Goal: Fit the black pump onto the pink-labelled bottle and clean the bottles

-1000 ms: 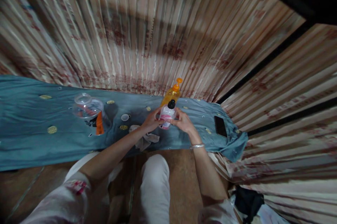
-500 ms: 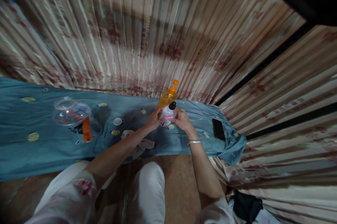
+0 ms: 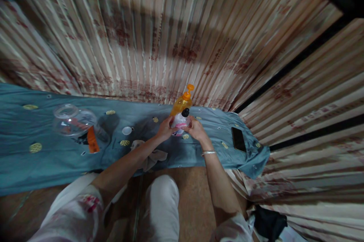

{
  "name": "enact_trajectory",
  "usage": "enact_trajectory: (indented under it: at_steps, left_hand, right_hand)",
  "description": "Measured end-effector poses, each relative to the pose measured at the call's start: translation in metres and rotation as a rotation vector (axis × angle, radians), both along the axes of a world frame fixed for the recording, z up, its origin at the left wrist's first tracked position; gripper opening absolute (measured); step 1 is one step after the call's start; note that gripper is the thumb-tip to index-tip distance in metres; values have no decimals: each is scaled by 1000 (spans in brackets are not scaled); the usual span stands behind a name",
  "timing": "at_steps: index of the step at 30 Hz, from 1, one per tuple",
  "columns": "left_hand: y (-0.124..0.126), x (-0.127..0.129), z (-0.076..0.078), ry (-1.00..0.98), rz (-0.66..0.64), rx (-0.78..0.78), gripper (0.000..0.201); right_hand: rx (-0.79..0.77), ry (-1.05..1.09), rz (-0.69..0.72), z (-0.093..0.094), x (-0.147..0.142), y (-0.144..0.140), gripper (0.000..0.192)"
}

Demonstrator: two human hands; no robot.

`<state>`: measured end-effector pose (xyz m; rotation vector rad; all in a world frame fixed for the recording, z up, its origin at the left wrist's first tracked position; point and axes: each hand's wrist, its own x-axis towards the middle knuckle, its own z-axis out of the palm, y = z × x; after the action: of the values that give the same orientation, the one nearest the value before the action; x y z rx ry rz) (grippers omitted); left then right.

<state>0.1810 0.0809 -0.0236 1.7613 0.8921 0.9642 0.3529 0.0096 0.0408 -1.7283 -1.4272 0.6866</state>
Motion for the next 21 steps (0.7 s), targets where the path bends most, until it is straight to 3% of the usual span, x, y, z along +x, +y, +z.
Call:
enact_trajectory:
  at_steps: [3, 7, 13, 17, 21]
  left_hand:
    - [-2, 0, -2, -11, 15, -8, 52]
    - [-11, -5, -6, -35, 43, -16, 77]
    - [-44, -35, -5, -71, 44, -25, 88]
    - [-73, -66, 3, -88, 72, -49, 86]
    - [-102, -107, 11, -115, 136, -54, 84]
  right_hand:
    - [-6, 10, -10, -3, -1, -1, 50]
    - [-10, 25, -33, -8, -4, -4, 55]
    - [-13, 21, -131, -18, -7, -14, 67]
    - [-11, -9, -229, -29, -18, -43, 73]
    - [7, -40, -245, -46, -55, -84, 64]
